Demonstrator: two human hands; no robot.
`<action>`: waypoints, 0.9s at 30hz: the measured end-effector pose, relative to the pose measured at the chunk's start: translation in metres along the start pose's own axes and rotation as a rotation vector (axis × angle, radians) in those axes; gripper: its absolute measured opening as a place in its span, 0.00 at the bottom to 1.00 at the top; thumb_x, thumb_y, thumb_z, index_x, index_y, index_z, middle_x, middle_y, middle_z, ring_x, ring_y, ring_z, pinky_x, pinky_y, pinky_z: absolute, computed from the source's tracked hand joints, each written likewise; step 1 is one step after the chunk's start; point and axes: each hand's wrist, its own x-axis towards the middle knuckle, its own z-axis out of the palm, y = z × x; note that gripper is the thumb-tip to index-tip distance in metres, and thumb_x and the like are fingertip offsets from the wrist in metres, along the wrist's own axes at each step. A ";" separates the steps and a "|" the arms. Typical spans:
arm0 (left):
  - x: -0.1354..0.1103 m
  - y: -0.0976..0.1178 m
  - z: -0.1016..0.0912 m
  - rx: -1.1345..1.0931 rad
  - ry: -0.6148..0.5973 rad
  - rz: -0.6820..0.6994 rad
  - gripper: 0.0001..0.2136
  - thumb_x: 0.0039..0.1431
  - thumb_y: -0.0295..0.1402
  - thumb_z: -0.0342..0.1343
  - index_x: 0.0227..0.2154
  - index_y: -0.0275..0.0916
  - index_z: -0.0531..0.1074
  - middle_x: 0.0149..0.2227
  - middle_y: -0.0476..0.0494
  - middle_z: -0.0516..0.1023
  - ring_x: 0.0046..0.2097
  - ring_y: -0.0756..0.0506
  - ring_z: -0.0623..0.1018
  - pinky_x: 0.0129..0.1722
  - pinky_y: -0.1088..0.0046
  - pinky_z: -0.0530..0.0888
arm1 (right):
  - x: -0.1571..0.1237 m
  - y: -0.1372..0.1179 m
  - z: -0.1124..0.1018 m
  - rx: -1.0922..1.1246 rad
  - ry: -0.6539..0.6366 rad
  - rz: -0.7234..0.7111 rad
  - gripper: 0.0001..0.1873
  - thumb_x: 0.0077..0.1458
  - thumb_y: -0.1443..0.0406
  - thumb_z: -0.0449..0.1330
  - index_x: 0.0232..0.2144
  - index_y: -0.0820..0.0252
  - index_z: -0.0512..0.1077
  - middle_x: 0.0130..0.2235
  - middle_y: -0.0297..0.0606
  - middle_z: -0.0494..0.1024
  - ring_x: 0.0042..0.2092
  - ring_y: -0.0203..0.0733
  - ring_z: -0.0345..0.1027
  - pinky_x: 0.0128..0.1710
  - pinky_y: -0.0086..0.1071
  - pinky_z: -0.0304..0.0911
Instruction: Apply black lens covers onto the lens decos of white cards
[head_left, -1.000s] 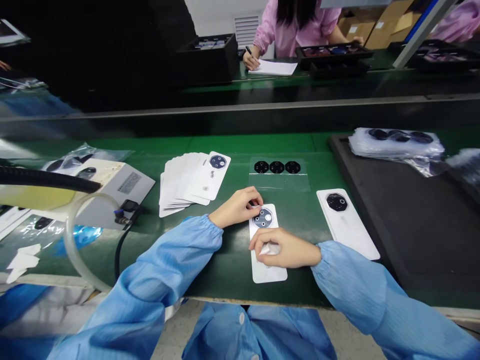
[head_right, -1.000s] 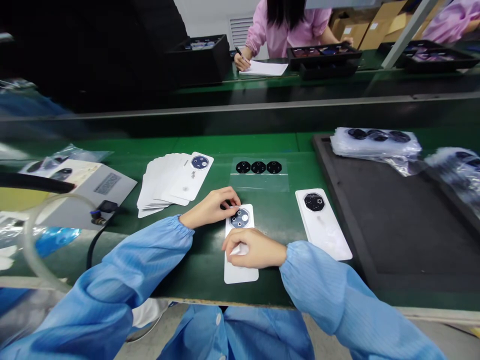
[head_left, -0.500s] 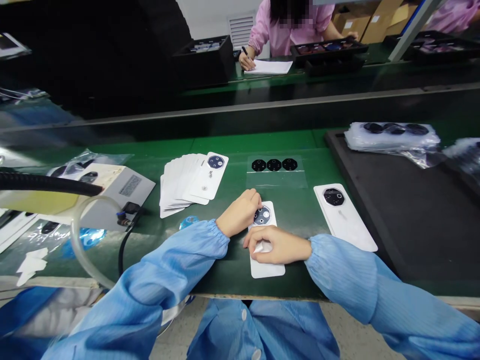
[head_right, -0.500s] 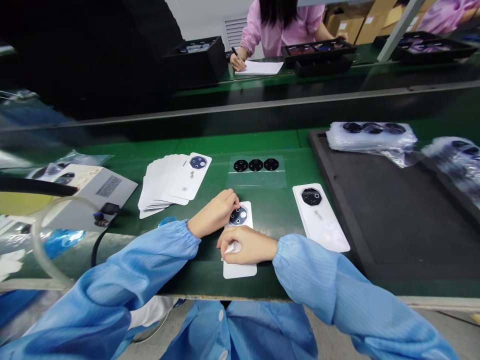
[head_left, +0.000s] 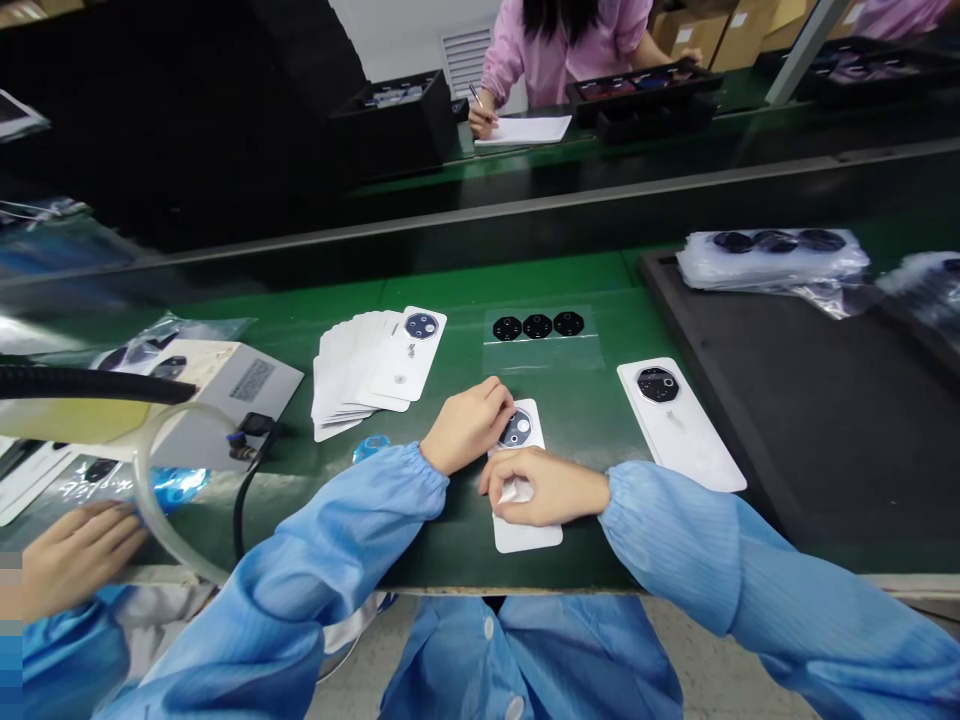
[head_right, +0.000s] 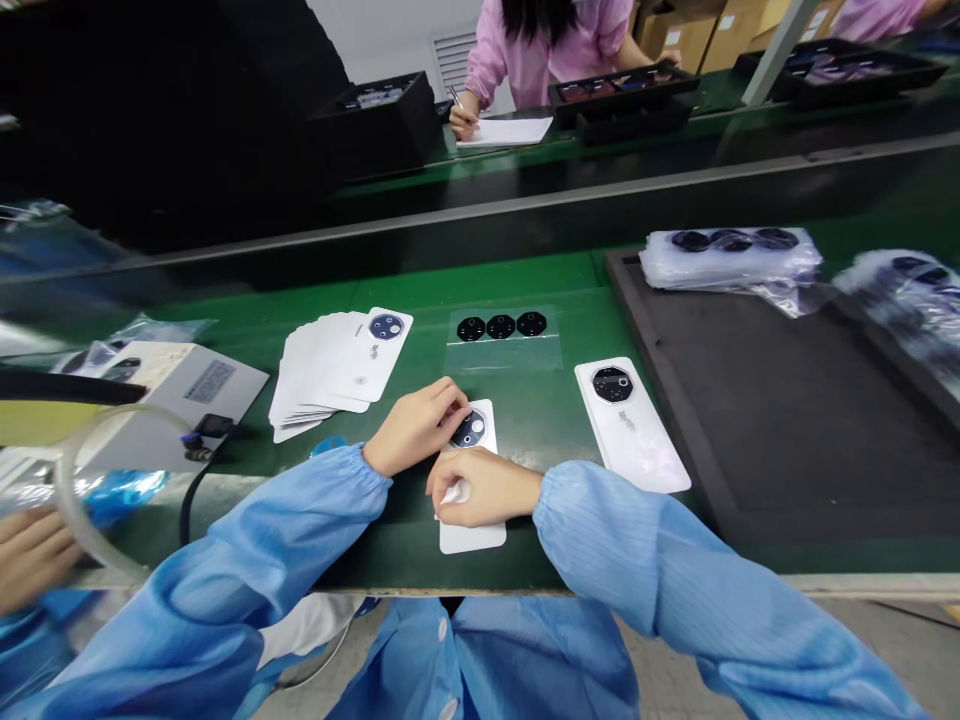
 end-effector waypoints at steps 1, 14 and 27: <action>0.003 -0.003 -0.002 -0.041 -0.013 -0.007 0.05 0.63 0.31 0.50 0.33 0.38 0.68 0.35 0.47 0.71 0.31 0.50 0.73 0.29 0.75 0.68 | 0.000 0.000 0.000 0.002 -0.001 0.001 0.08 0.44 0.77 0.61 0.23 0.60 0.69 0.40 0.37 0.76 0.42 0.40 0.71 0.47 0.33 0.64; 0.014 -0.012 -0.011 -0.304 -0.050 -0.055 0.02 0.52 0.29 0.57 0.29 0.36 0.72 0.30 0.49 0.74 0.28 0.53 0.73 0.30 0.77 0.71 | 0.000 0.003 0.001 0.004 -0.002 -0.001 0.08 0.44 0.76 0.61 0.23 0.60 0.69 0.40 0.37 0.77 0.43 0.40 0.71 0.48 0.33 0.63; 0.010 -0.010 -0.008 -0.332 -0.040 -0.066 0.03 0.53 0.27 0.54 0.30 0.37 0.72 0.31 0.49 0.75 0.29 0.53 0.74 0.28 0.79 0.72 | -0.001 0.004 0.001 -0.003 0.001 -0.014 0.09 0.44 0.77 0.61 0.23 0.60 0.69 0.40 0.37 0.77 0.43 0.40 0.72 0.47 0.33 0.64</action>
